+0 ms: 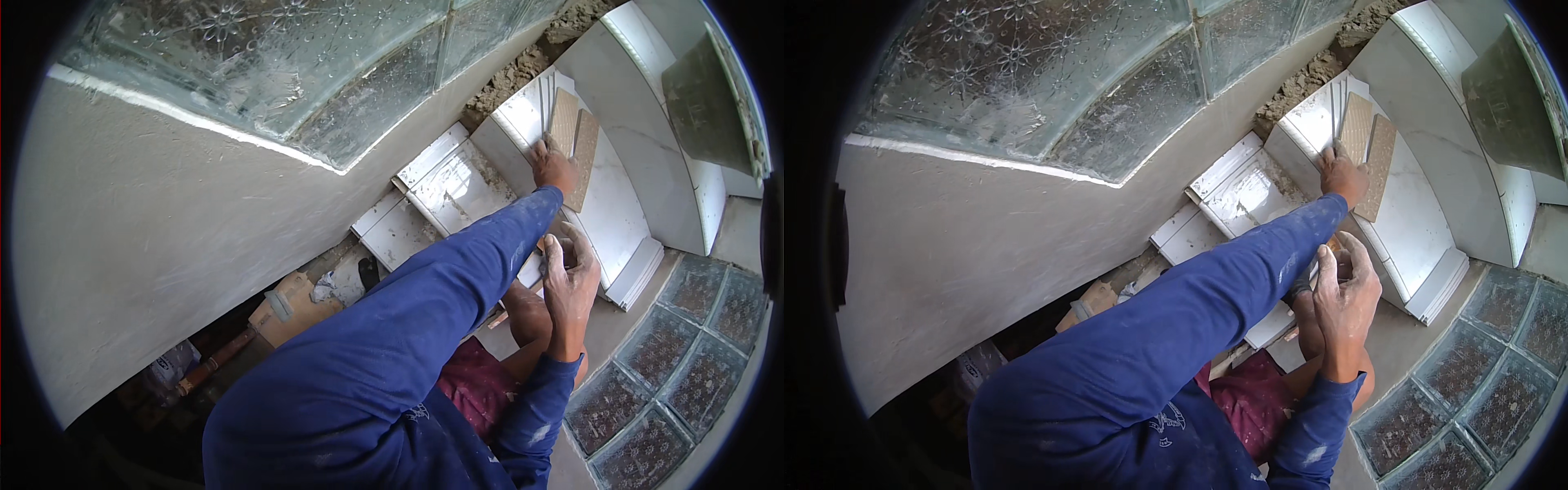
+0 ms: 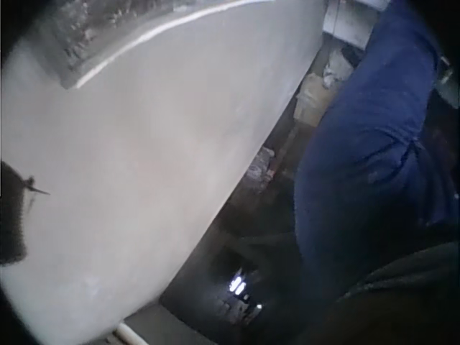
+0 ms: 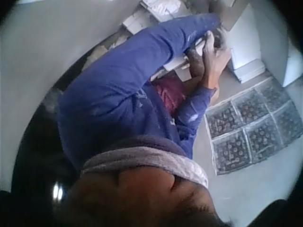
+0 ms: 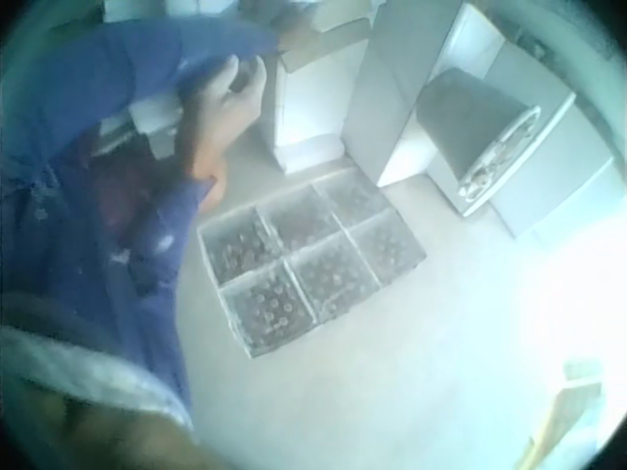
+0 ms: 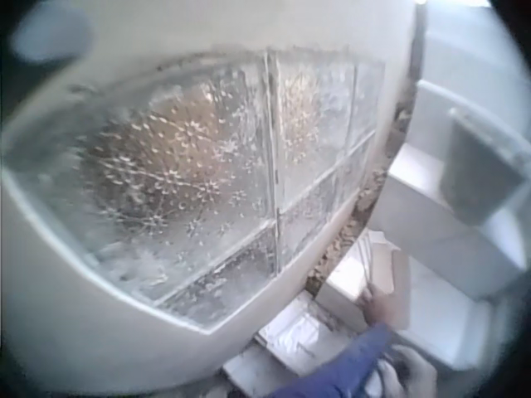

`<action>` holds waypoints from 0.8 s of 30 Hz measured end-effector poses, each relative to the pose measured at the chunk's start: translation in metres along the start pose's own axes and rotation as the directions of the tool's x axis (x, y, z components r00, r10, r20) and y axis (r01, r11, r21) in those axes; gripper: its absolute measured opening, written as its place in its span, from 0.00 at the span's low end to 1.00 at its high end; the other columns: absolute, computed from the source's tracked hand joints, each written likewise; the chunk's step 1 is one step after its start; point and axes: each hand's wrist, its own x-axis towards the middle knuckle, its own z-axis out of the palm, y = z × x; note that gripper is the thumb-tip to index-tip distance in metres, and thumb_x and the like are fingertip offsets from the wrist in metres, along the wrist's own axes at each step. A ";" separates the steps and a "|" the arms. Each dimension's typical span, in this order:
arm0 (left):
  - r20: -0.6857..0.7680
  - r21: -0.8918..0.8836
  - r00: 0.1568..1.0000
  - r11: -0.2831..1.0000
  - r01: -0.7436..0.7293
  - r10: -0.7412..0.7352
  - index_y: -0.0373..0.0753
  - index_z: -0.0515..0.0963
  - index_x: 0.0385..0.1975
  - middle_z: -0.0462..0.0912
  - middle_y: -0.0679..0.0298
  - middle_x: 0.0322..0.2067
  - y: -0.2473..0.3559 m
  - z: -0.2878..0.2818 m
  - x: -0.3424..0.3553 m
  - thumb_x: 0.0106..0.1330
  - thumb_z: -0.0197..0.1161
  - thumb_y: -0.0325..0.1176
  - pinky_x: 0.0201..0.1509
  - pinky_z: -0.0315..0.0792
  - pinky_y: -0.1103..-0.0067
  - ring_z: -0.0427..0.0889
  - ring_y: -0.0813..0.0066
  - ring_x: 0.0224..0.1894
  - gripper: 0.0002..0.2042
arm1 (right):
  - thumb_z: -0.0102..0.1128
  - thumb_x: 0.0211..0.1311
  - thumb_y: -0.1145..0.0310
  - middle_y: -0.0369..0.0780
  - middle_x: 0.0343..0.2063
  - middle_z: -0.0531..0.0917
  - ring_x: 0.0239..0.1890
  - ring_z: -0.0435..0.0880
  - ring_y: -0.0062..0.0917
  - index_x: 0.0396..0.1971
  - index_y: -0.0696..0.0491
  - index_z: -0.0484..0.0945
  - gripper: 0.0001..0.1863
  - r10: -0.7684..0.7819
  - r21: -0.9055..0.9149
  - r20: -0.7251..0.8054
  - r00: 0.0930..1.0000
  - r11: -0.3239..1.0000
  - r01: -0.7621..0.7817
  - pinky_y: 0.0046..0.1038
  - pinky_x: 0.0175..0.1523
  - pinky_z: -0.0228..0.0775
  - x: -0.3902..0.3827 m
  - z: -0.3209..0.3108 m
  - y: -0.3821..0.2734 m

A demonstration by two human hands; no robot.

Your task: Apply mortar and lay white ceramic tiles on a staircase step.

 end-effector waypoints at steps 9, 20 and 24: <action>0.119 -0.326 0.951 0.916 -0.232 0.284 0.28 0.74 0.52 0.82 0.48 0.42 -0.150 -0.142 -0.131 0.66 0.57 0.36 0.47 0.76 0.73 0.84 0.60 0.41 0.20 | 0.61 0.60 0.68 0.47 0.22 0.82 0.25 0.81 0.29 0.35 0.61 0.81 0.10 -0.181 -0.139 -0.056 0.982 0.975 0.172 0.30 0.36 0.72 0.009 0.005 0.008; 0.198 0.514 0.979 0.855 -0.062 -0.048 0.35 0.80 0.31 0.83 0.54 0.30 -0.379 -0.391 -0.200 0.60 0.60 0.35 0.42 0.75 0.65 0.83 0.56 0.35 0.09 | 0.60 0.60 0.63 0.44 0.17 0.79 0.21 0.78 0.26 0.26 0.59 0.80 0.13 -0.260 -0.132 -0.021 0.965 0.958 0.255 0.30 0.32 0.69 0.016 0.029 -0.018; 0.141 0.064 0.906 0.917 0.393 -0.398 0.35 0.81 0.26 0.84 0.53 0.29 -0.390 -0.409 -0.199 0.64 0.58 0.36 0.43 0.75 0.63 0.82 0.52 0.36 0.11 | 0.60 0.61 0.65 0.42 0.16 0.80 0.20 0.78 0.21 0.27 0.60 0.80 0.12 -0.305 -0.060 0.040 0.951 0.950 0.307 0.25 0.29 0.69 0.008 0.041 -0.016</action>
